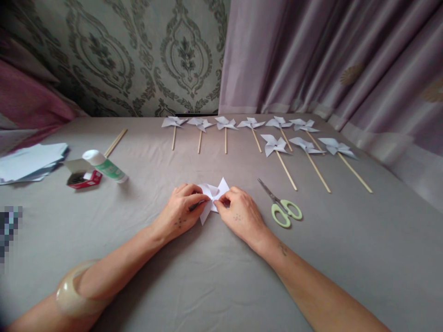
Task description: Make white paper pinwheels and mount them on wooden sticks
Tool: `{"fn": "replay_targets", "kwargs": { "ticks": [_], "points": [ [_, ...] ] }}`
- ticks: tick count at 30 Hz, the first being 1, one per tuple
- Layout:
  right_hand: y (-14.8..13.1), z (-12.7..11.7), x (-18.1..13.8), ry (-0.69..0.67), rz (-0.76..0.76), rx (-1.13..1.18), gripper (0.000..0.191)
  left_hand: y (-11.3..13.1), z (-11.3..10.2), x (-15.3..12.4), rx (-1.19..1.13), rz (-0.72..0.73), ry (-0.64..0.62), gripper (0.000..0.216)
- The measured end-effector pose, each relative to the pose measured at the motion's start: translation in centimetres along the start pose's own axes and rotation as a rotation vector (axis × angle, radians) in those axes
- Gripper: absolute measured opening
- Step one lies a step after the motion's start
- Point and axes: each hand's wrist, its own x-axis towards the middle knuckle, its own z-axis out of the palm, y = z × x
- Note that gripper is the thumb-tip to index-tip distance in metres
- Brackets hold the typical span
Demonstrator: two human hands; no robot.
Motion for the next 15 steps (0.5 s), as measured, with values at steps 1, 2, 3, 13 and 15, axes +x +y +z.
{"fn": "replay_targets", "kwargs": {
  "ticks": [1, 2, 3, 13, 15],
  "points": [
    [-0.02, -0.01, 0.03, 0.000, -0.001, -0.001, 0.014, -0.01, 0.02, -0.01, 0.001, 0.001, -0.001, 0.019],
    [-0.04, -0.02, 0.05, 0.000, -0.002, -0.003, 0.014, -0.02, 0.04, -0.03, 0.002, 0.003, -0.001, 0.019],
    [-0.05, -0.03, 0.08, 0.000, 0.000, -0.004, 0.015, -0.03, 0.06, -0.04, 0.002, 0.005, 0.000, 0.019],
    [-0.05, -0.10, 0.27, -0.025, 0.014, -0.009, 0.015, 0.36, -0.25, -0.12, 0.006, 0.015, -0.003, 0.019],
    [-0.15, -0.15, 0.31, -0.039, 0.036, -0.014, 0.015, 0.55, -0.45, -0.14, -0.003, 0.020, -0.015, 0.020]
  ]
}}
